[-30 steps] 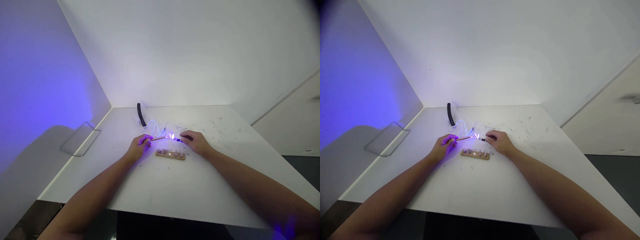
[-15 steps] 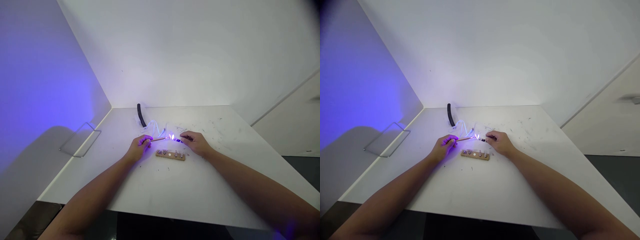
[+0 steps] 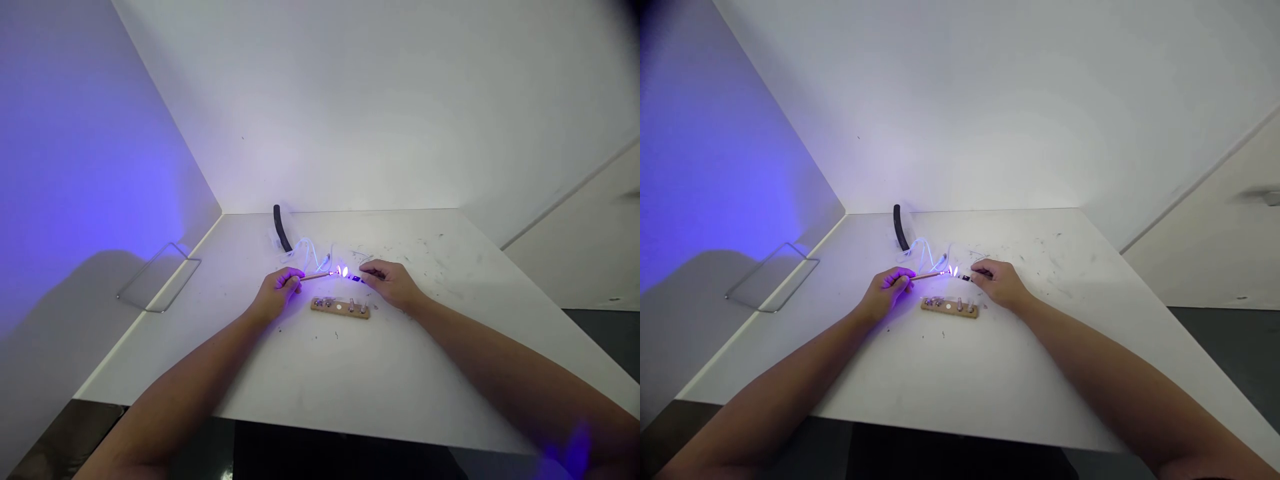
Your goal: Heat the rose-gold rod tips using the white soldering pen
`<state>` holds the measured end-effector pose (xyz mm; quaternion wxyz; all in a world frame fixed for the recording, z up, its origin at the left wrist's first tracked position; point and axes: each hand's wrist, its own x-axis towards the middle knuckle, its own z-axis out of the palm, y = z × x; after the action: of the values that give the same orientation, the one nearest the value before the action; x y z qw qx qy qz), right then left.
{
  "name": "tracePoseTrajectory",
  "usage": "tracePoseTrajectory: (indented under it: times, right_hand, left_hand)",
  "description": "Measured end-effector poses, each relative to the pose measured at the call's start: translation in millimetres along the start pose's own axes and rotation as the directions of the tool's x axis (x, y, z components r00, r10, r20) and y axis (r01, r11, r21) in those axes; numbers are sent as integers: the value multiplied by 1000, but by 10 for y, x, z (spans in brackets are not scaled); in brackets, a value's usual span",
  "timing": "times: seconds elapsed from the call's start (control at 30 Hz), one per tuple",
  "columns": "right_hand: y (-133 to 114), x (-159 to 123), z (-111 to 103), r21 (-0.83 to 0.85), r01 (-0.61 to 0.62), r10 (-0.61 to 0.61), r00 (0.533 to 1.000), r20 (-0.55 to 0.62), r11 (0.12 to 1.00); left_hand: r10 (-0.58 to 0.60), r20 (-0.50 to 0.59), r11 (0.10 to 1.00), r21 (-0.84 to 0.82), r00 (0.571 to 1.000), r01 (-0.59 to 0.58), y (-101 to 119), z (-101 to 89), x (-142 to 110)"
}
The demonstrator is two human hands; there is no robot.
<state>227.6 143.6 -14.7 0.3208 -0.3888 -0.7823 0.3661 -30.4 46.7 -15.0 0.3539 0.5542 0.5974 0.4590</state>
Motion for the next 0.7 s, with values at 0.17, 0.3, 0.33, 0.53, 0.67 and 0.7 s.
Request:
tracePoseTrajectory:
  times: [0.17,0.3,0.33,0.53,0.67,0.7]
  right_hand:
    - [-13,-5,-5,-6,-3,3,1000,-4,1000]
    - [-13,-6,-3,-8,-2,2,1000,-8,1000]
    - [-13,-6,-2,-5,0,0,1000,-9,1000]
    - [-5,-2,4,6,-1,1,1000,-7,1000]
    - [1,0,4,0,-1,1,1000,-4,1000]
    - [1,0,3,-5,0,0,1000,-2,1000]
  left_hand:
    - [0,-1,1000,8,1000,0,-6,-2,1]
    - [0,-3,1000,6,1000,0,-6,-4,5]
    - [1,-4,1000,0,1000,-1,-6,-3,5]
    - [3,-3,1000,-22,1000,-3,-10,4,1]
    - [2,-15,1000,-13,1000,-2,-14,2,0]
    - [1,-13,1000,-12,1000,-2,-15,1,0]
